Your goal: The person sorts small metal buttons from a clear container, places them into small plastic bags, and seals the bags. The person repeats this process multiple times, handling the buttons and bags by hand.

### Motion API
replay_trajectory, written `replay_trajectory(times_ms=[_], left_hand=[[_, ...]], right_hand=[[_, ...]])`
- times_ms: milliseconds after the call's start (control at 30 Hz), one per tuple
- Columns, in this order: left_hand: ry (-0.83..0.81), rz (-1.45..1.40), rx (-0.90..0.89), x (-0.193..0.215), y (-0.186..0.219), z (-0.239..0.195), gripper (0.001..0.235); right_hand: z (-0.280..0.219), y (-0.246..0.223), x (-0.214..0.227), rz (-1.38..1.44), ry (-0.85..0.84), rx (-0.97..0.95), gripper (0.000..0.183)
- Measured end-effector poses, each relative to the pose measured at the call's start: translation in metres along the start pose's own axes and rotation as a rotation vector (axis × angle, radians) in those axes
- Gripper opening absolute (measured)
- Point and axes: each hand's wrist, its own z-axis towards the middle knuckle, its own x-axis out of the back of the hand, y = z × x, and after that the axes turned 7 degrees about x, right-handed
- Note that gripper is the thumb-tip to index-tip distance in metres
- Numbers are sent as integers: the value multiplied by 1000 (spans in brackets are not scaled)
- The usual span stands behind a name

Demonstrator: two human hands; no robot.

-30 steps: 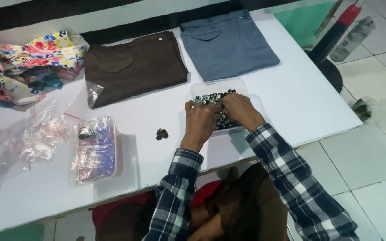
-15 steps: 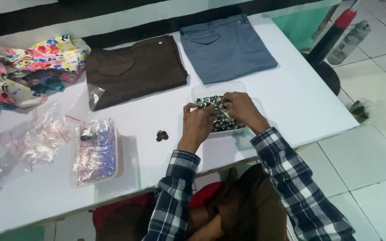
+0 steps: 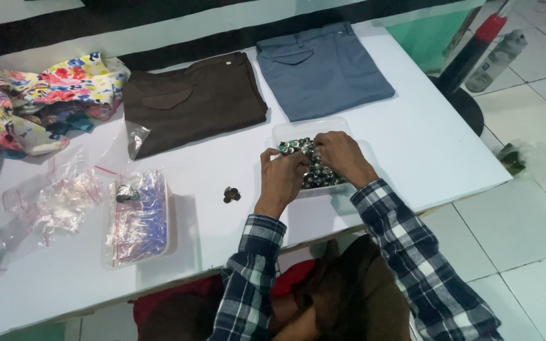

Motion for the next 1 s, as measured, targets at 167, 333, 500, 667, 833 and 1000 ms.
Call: replay_trajectory(times_ms=[167,333,500,667,833,1000], left_hand=[[5,-28,3,2,0,0,13],[26,-17,4,1,0,-1,13],[25,-28,6,3,2,-4,11],[-6,-40,21,3,1,-1,13],[-14,-30,26,4,1,-1,12],[-3,-10,8,0,-4,0,10]], right_hand=[[0,-4,8,140,101,-32,25],[-4,-12,20,270,107,-51,25],[-13,-31,36,367,31,-99,24],[-15,-41,47,349,-61,-108,25],[-3,-17,27,239,-75,-121,28],[-6,-24,24,7,-202,-55,25]])
